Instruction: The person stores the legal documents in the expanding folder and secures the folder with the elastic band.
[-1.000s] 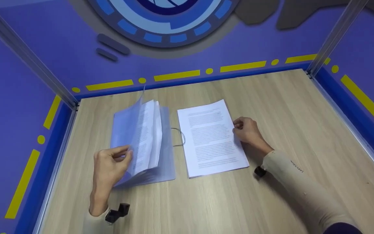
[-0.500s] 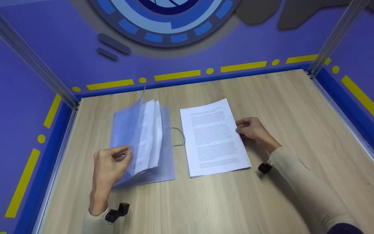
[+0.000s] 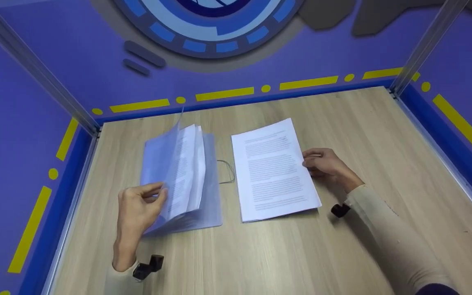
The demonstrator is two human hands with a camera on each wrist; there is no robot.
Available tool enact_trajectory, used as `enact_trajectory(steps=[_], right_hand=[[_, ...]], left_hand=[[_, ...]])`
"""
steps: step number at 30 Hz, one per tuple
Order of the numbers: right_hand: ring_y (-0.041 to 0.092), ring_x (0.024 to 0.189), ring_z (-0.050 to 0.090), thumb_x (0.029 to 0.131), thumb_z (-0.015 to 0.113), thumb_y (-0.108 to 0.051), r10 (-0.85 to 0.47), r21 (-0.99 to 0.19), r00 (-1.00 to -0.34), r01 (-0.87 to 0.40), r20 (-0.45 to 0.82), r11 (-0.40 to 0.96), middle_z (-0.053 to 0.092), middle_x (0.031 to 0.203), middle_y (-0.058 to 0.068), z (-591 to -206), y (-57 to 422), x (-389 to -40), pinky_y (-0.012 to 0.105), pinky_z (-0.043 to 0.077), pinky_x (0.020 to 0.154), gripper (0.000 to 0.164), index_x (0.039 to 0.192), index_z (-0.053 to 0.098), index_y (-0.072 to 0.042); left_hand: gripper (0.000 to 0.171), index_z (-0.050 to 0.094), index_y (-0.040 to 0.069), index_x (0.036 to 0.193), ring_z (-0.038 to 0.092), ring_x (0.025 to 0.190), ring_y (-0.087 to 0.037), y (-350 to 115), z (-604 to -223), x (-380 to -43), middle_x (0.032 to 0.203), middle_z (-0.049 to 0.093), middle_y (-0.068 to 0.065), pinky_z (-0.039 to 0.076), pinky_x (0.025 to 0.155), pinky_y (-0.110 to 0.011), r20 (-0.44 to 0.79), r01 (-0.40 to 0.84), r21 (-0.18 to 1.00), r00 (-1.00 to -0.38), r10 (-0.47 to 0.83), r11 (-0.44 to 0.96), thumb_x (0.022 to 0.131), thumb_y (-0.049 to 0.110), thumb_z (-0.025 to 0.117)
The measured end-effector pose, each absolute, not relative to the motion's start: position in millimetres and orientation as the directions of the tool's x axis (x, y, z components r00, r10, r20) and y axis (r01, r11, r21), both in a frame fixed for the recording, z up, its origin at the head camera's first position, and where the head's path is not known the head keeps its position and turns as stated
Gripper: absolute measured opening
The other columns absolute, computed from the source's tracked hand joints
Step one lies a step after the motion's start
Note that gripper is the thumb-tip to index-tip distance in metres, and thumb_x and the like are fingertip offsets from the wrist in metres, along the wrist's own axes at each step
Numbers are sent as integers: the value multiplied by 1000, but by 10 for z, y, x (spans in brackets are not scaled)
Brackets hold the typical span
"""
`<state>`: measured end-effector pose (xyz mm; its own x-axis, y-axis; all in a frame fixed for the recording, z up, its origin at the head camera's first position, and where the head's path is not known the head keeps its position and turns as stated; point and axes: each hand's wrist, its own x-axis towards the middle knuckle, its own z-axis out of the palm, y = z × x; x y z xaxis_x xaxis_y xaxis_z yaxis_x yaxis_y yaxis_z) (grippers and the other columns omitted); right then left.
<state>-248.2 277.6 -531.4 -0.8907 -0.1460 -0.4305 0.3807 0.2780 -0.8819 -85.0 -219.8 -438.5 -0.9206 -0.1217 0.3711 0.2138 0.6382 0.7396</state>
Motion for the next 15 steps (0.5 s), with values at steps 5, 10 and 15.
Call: enact_trajectory(steps=[5, 10, 15], right_hand=[[10, 82, 74, 102, 67, -7, -192, -897, -888, 371, -419, 240, 78, 96, 0, -5292, 2848, -2460, 23, 62, 70, 39, 138, 59, 6], [10, 80, 73, 102, 67, -7, -198, -904, -888, 377, -414, 200, 79, 96, 1, -5288, 2882, -2425, 23, 62, 70, 38, 137, 58, 5], [11, 81, 76, 102, 67, -5, -209, -914, -891, 380, -404, 144, 80, 94, 1, -5262, 2868, -2411, 24, 63, 69, 34, 134, 59, 4]], left_hand=[[18, 82, -9, 105, 81, 83, -39, -2202, -4379, -853, 97, 80, -24, 54, 69, -3, 360, 207, 744, -925, -121, 636, 88, -6, 79], [17, 82, -8, 104, 81, 82, -39, -2198, -4390, -858, 97, 81, -24, 54, 69, -3, 372, 218, 744, -921, -120, 632, 87, -6, 79], [18, 82, -7, 104, 81, 82, -38, -2196, -4387, -861, 97, 81, -23, 54, 69, -3, 372, 219, 745, -921, -119, 630, 87, -6, 79]])
